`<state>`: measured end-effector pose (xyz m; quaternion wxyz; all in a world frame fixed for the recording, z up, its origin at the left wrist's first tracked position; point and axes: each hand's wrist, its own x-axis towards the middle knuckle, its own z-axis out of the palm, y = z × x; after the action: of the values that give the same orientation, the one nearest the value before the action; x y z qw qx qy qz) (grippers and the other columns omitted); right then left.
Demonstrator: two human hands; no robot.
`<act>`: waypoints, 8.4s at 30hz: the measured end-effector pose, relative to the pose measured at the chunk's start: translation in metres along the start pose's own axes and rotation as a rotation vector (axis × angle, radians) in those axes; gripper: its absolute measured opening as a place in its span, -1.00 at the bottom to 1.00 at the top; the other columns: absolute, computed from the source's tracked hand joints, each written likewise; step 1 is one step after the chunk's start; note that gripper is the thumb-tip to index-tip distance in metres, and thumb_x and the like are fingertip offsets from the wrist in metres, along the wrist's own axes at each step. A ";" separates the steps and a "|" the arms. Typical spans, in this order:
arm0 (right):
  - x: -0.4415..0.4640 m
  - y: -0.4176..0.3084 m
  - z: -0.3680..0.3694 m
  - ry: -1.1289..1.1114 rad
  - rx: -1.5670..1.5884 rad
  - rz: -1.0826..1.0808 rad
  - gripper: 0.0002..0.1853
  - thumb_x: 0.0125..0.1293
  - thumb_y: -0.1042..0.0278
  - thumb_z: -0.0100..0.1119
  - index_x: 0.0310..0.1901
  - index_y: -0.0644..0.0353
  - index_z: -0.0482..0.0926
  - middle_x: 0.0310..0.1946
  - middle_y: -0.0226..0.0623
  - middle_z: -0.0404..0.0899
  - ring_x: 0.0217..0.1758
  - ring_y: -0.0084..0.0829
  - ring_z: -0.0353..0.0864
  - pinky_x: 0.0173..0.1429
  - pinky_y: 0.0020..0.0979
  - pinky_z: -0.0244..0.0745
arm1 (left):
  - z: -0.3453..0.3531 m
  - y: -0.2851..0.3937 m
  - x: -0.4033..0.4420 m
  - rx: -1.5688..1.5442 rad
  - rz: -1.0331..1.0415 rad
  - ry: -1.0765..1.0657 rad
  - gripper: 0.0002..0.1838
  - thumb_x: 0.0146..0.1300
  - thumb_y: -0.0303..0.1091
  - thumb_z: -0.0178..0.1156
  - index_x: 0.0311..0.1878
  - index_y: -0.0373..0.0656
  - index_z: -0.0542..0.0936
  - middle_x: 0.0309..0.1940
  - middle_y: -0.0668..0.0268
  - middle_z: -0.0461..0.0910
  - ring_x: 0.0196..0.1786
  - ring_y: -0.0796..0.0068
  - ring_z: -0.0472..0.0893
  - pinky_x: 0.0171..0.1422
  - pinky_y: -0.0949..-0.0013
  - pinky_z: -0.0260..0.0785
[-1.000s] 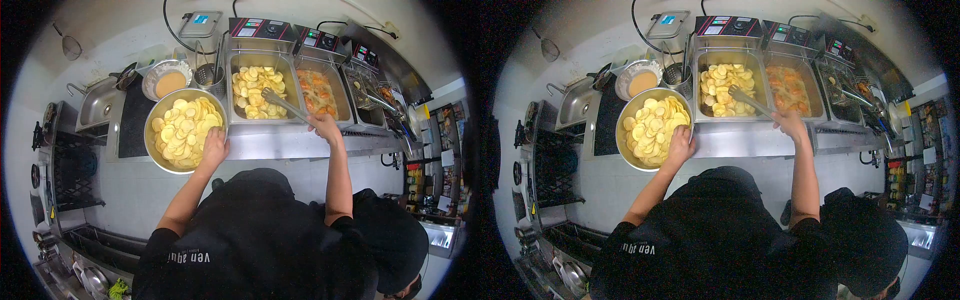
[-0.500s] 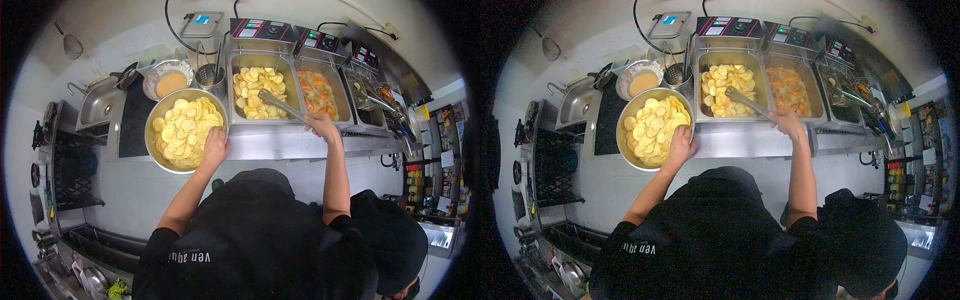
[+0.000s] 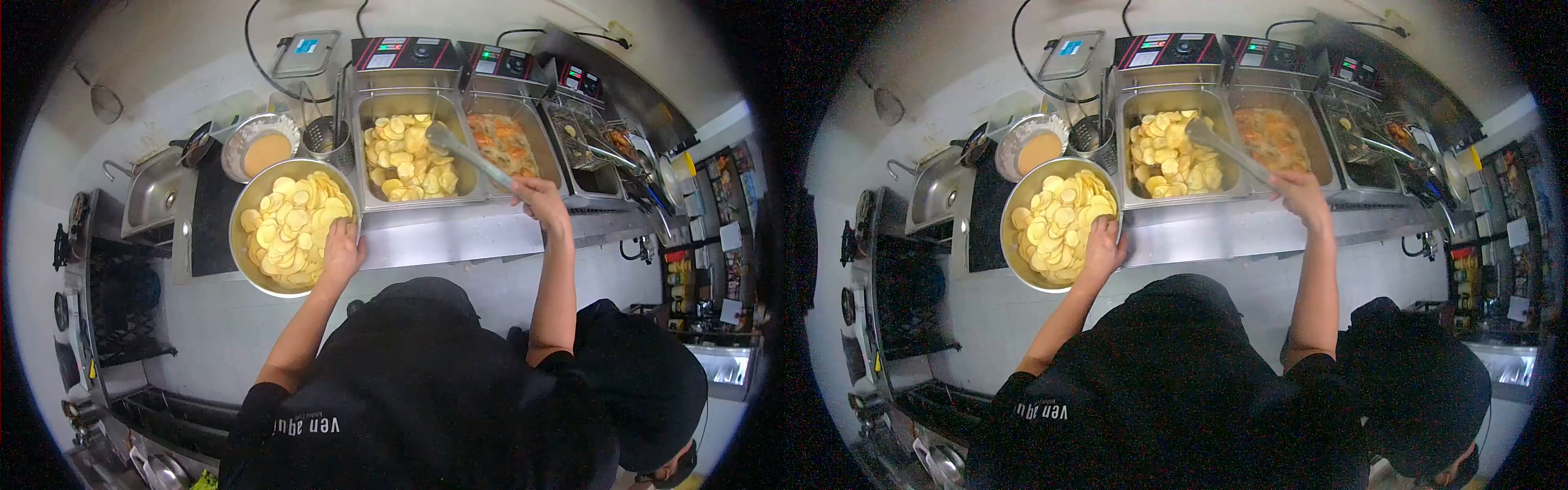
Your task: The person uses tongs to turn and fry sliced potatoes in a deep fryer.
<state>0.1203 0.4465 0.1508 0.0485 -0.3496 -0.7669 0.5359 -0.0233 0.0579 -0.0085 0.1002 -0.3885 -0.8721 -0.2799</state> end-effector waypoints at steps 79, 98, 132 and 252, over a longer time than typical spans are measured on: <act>0.173 0.066 -0.404 0.465 -1.042 -0.253 -0.44 0.13 0.30 0.42 0.21 0.15 0.57 -0.05 0.08 0.71 0.02 0.02 0.71 0.09 -0.11 0.57 | -0.001 0.024 0.001 0.321 -0.114 -0.097 -0.59 0.22 -0.22 0.36 -0.11 -0.45 0.58 0.03 -0.15 0.50 0.09 -0.19 0.49 0.19 -0.05 0.39; -0.015 0.105 -0.467 0.914 -0.880 0.093 -0.58 0.11 0.36 0.41 0.02 0.24 0.62 -0.29 0.01 0.70 -0.30 -0.12 0.72 -0.17 -0.16 0.55 | -0.002 0.024 0.002 0.315 -0.132 -0.108 -0.59 0.25 -0.23 0.33 -0.09 -0.46 0.58 0.06 -0.11 0.50 0.12 -0.18 0.48 0.21 -0.04 0.39; 0.021 -0.028 -0.292 0.508 -0.856 -0.331 -0.36 0.36 -0.25 0.22 0.09 0.27 0.64 -0.42 0.10 0.66 -0.32 0.01 0.68 -0.17 -0.07 0.49 | 0.006 0.013 -0.006 0.273 -0.192 -0.101 -0.55 0.18 -0.20 0.35 0.00 -0.37 0.59 0.07 -0.15 0.47 0.21 -0.18 0.46 0.29 -0.03 0.39; 0.033 -0.016 -0.160 0.730 -0.861 -0.196 -0.55 0.39 0.06 0.17 0.18 0.14 0.64 -0.07 0.16 0.69 0.08 0.11 0.67 0.16 -0.05 0.54 | -0.001 0.009 -0.011 0.099 -0.129 -0.070 -0.58 0.17 -0.26 0.34 -0.07 -0.43 0.54 0.00 -0.17 0.49 0.13 -0.20 0.46 0.24 -0.06 0.37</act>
<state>0.1596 0.5886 0.2221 0.2128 -0.4277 -0.8784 0.0127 -0.0089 0.0553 -0.0085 0.0702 -0.3356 -0.9111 -0.2286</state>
